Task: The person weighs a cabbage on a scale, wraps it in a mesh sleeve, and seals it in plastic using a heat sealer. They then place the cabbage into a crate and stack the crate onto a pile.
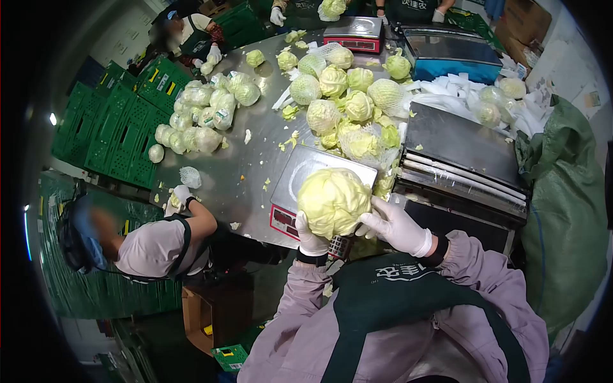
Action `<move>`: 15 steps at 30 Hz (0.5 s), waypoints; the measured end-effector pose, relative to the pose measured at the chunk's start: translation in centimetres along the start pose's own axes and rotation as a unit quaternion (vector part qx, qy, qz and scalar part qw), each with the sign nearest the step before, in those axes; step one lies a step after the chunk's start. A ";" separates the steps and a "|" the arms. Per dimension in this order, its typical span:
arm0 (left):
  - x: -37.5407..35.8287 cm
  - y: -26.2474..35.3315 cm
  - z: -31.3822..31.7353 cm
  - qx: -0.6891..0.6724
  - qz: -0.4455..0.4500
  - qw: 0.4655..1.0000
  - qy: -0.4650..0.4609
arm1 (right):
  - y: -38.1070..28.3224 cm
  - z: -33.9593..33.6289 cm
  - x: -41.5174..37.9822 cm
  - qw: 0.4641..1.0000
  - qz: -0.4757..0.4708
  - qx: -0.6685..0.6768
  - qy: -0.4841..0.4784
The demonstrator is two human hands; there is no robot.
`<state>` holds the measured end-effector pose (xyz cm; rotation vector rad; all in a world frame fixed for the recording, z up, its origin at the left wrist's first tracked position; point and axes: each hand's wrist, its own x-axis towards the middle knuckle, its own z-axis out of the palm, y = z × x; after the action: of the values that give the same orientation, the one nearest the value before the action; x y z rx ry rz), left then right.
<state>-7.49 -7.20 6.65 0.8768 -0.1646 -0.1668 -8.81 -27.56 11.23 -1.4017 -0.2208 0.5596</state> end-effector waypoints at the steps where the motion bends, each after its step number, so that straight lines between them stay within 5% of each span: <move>1: 0.1 -0.2 0.1 -0.034 -0.001 0.999 0.013 | 0.4 0.0 0.0 1.000 0.000 0.000 0.002; 6: 0.2 -0.6 1.1 0.003 0.038 0.998 0.044 | 1.8 -0.6 0.3 0.985 0.025 0.173 -0.012; 15: 0.0 -0.5 0.6 0.037 0.025 0.999 -0.023 | 0.6 -0.7 -0.3 0.988 0.009 0.154 -0.021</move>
<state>-7.67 -7.97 6.60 0.9424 -0.2367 -0.1344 -8.89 -28.27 10.55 -1.0945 -0.1480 0.6101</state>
